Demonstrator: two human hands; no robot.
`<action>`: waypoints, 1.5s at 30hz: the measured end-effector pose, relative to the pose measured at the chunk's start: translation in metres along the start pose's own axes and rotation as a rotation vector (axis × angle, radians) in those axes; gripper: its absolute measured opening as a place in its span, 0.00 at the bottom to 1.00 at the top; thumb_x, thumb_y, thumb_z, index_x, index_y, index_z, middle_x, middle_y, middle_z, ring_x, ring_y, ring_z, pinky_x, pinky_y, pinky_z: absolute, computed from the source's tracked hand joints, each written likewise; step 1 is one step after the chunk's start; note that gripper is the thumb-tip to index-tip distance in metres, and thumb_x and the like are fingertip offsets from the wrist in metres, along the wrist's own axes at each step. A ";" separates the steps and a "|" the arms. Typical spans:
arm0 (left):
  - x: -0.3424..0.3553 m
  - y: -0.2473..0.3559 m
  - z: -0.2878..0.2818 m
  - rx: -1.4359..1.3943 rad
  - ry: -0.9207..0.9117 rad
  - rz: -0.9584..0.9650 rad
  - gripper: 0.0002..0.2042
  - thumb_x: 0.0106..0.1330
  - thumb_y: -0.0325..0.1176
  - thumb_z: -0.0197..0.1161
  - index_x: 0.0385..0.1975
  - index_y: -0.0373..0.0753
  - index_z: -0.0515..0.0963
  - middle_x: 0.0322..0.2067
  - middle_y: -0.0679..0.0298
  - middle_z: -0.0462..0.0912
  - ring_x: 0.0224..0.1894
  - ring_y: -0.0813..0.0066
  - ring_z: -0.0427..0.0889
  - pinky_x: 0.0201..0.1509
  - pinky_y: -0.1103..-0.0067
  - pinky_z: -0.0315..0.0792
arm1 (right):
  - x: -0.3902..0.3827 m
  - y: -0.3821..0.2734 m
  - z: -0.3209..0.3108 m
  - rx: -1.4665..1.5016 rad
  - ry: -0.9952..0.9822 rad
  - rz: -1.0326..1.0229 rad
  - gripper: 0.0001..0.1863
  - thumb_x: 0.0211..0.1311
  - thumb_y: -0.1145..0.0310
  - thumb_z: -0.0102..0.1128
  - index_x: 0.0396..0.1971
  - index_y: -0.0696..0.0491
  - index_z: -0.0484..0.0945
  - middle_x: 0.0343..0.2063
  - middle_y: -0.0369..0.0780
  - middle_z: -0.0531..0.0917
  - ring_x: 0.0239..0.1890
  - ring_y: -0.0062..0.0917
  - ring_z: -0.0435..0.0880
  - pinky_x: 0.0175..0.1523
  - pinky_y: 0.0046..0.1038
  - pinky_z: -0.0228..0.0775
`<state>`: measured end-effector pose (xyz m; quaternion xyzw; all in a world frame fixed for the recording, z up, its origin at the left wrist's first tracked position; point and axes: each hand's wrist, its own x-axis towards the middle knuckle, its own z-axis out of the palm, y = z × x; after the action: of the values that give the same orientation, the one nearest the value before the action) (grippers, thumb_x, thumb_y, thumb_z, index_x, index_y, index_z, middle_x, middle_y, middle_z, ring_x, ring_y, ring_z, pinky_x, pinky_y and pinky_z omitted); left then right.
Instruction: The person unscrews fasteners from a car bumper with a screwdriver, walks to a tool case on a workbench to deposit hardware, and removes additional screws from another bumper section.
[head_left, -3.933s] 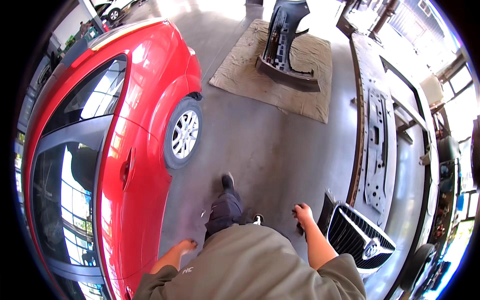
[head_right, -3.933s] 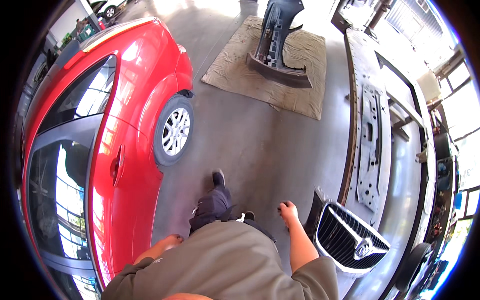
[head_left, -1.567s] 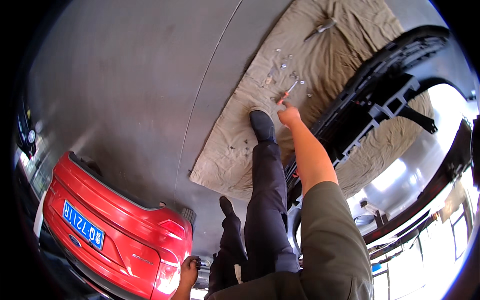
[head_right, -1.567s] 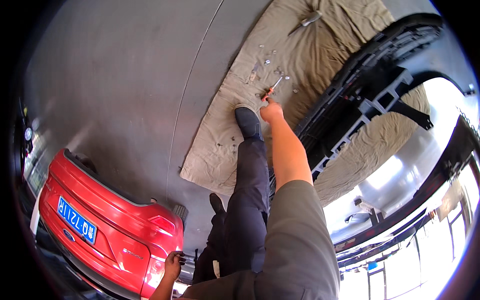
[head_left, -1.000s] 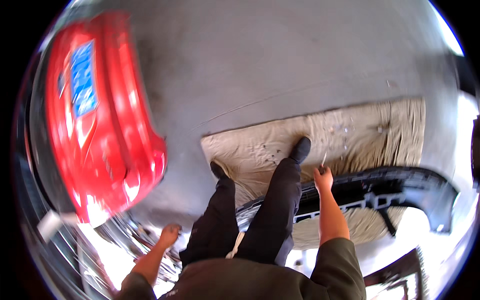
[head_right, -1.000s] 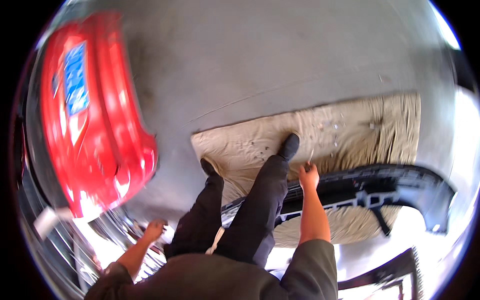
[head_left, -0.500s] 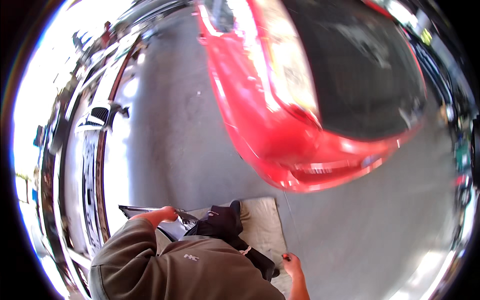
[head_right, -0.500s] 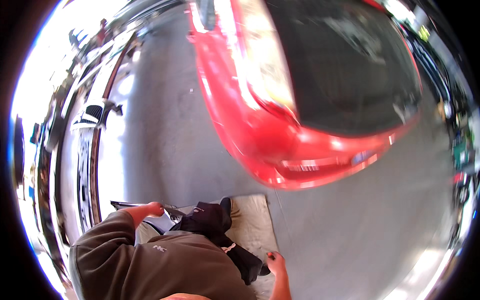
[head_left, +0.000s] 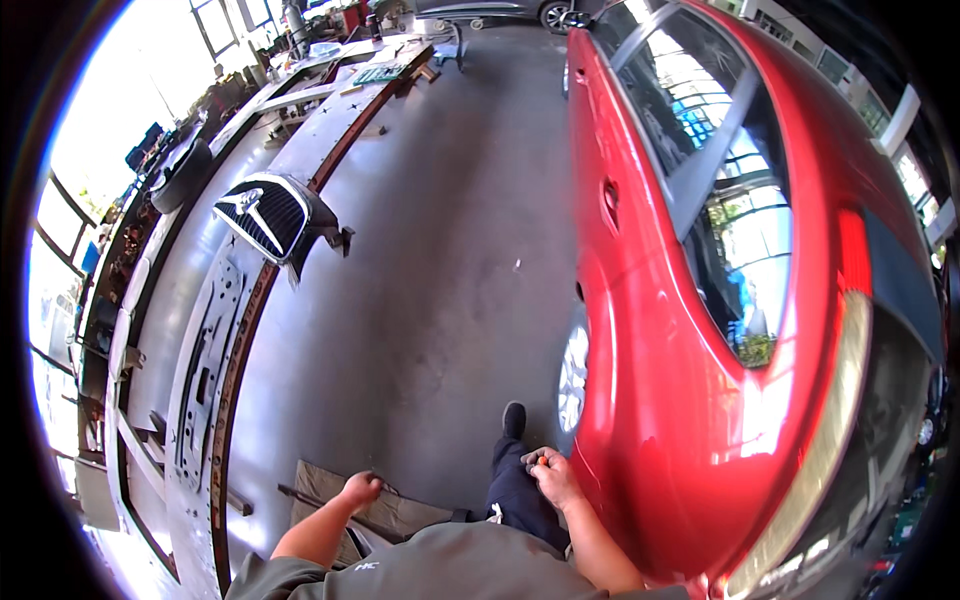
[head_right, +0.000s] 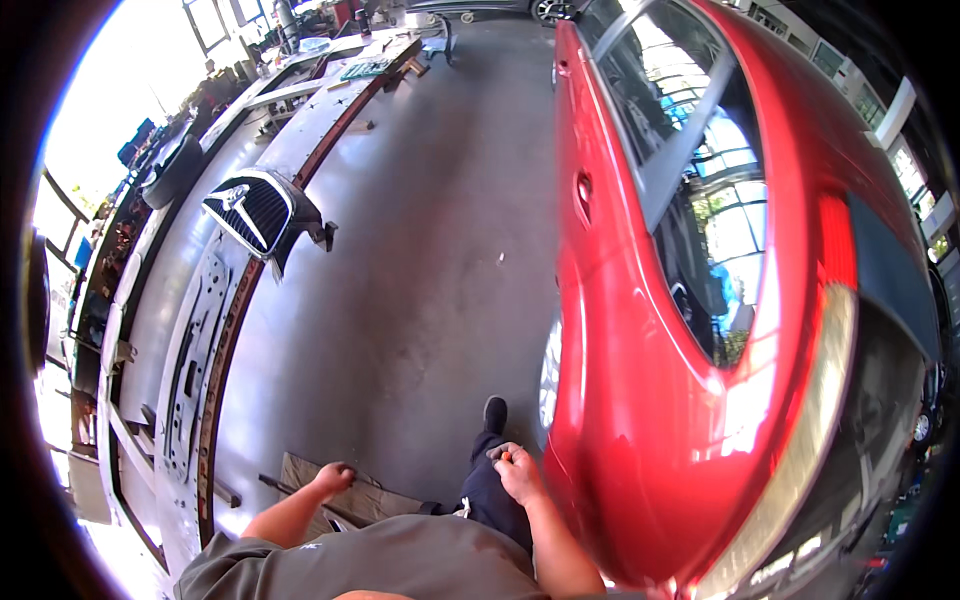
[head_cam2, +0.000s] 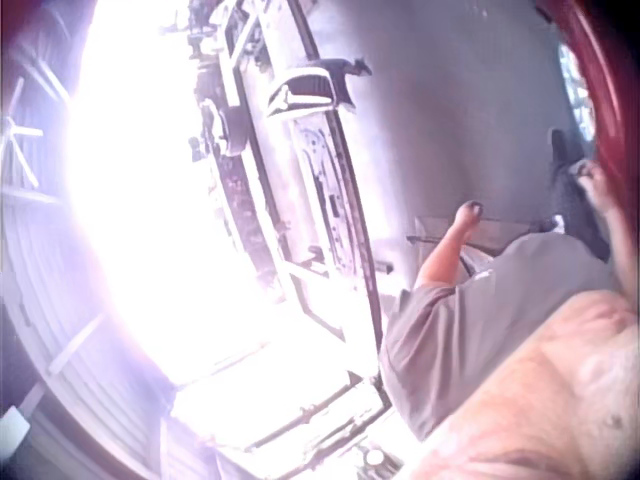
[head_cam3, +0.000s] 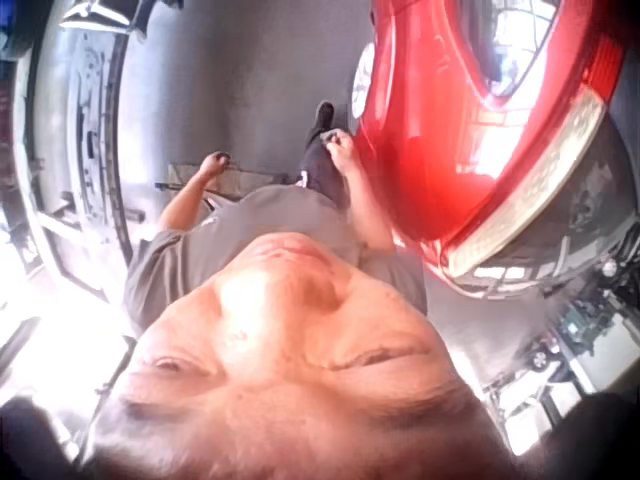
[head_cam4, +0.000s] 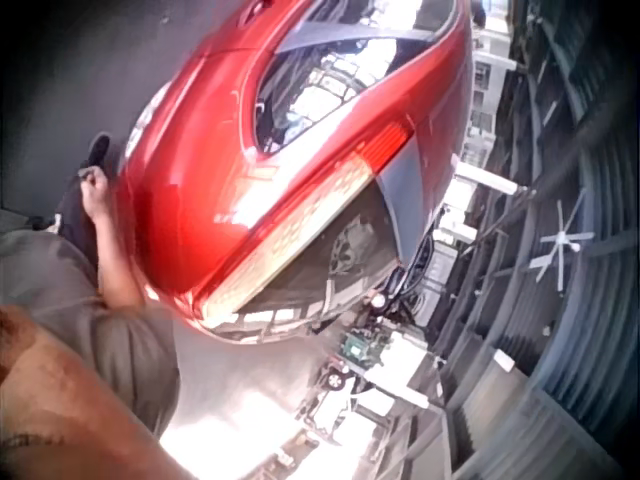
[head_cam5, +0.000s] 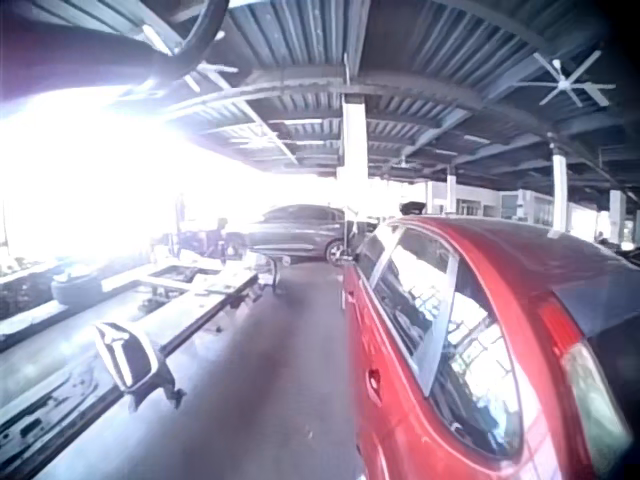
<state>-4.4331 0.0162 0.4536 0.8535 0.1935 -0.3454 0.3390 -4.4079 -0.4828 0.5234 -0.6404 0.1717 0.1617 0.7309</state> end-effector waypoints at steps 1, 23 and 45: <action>0.008 -0.017 -0.010 -0.101 0.016 -0.090 0.17 0.65 0.41 0.58 0.45 0.37 0.86 0.41 0.50 0.89 0.44 0.54 0.87 0.53 0.66 0.78 | 0.039 -0.002 -0.001 0.007 -0.013 0.014 0.07 0.57 0.81 0.52 0.34 0.57 0.77 0.37 0.39 0.84 0.37 0.18 0.79 0.47 0.23 0.73; 0.558 0.365 -0.393 0.113 0.040 -0.104 0.18 0.67 0.41 0.56 0.47 0.33 0.83 0.43 0.42 0.86 0.47 0.46 0.86 0.52 0.61 0.78 | 0.767 -0.273 -0.070 -0.737 0.214 0.472 0.13 0.65 0.65 0.49 0.31 0.59 0.79 0.22 0.45 0.79 0.21 0.34 0.77 0.23 0.42 0.65; 1.218 0.966 -0.782 -0.269 -0.048 -0.326 0.14 0.71 0.36 0.54 0.44 0.35 0.83 0.32 0.61 0.86 0.26 0.70 0.81 0.30 0.71 0.78 | 1.692 -0.860 -0.016 -0.181 0.131 -0.025 0.06 0.64 0.79 0.53 0.37 0.51 0.75 0.25 0.34 0.78 0.22 0.20 0.78 0.27 0.24 0.72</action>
<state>-2.6932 0.0182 0.4216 0.7495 0.3651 -0.3871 0.3938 -2.5125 -0.5807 0.5031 -0.7151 0.1956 0.1252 0.6593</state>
